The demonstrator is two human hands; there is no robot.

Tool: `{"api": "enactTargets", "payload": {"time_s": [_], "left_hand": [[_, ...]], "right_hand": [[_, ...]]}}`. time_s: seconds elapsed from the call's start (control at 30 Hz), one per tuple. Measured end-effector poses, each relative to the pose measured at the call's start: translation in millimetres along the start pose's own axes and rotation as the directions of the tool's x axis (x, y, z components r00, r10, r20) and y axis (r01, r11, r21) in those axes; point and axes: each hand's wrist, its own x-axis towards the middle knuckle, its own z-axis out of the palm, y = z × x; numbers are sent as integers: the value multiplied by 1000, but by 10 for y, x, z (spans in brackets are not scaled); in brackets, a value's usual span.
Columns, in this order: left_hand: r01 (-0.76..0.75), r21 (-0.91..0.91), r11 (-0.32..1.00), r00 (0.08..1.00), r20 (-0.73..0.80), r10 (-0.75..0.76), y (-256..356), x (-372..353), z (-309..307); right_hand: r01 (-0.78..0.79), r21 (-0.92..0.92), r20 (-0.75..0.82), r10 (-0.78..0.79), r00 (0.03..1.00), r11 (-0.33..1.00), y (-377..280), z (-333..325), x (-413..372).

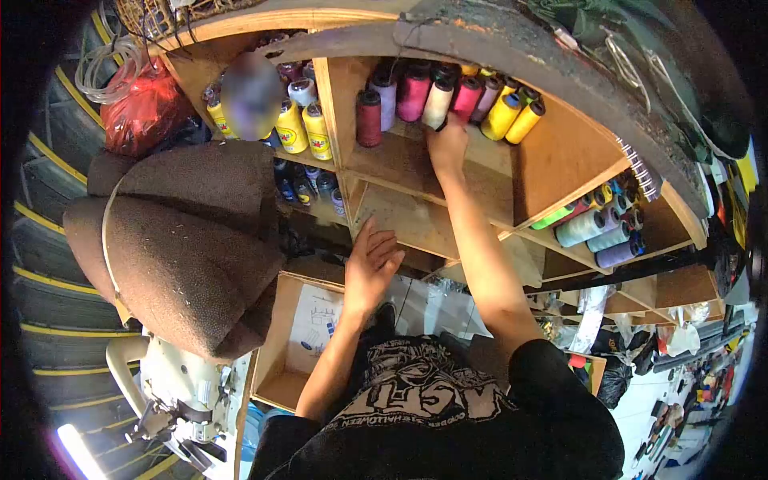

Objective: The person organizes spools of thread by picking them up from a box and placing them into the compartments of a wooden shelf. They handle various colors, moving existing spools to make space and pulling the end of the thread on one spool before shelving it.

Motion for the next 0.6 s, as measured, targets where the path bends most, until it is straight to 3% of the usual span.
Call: {"api": "enactTargets", "payload": {"time_s": [0.17, 0.2, 0.3, 0.37, 0.43, 0.5, 0.57, 0.6], "left_hand": [[32, 44, 999, 999, -10, -32, -24, 1, -6], [33, 46, 998, 999, 1, -33, -27, 11, 2], [-21, 82, 996, 998, 60, 16, -5, 4, 90], [17, 221, 975, 991, 125, -46, -10, 16, 171], [11, 319, 948, 975, 205, -81, -69, 5, 274], [-47, 367, 929, 936, 340, -87, -178, -27, 428], [-76, 402, 912, 871, 471, -135, -260, -70, 669], [-50, 391, 919, 842, 512, -172, -299, -117, 814]], "right_hand": [[-4, -47, 59, 7, 998, 999, -44, -93, -3], [16, -35, -12, -17, 1000, 999, -74, -114, -6], [-9, 57, 2, 9, 1000, 998, -126, -459, -263], [-58, 289, 219, -7, 976, 955, -305, -997, -628], [-272, 587, 440, -19, 898, 762, -163, -1377, -1114], [-612, 520, 696, 120, 708, 596, -130, -1977, -1507], [-760, 458, 739, 277, 614, 461, 213, -2395, -1968], [-766, 431, 686, 378, 621, 477, 372, -2626, -2187]]}}
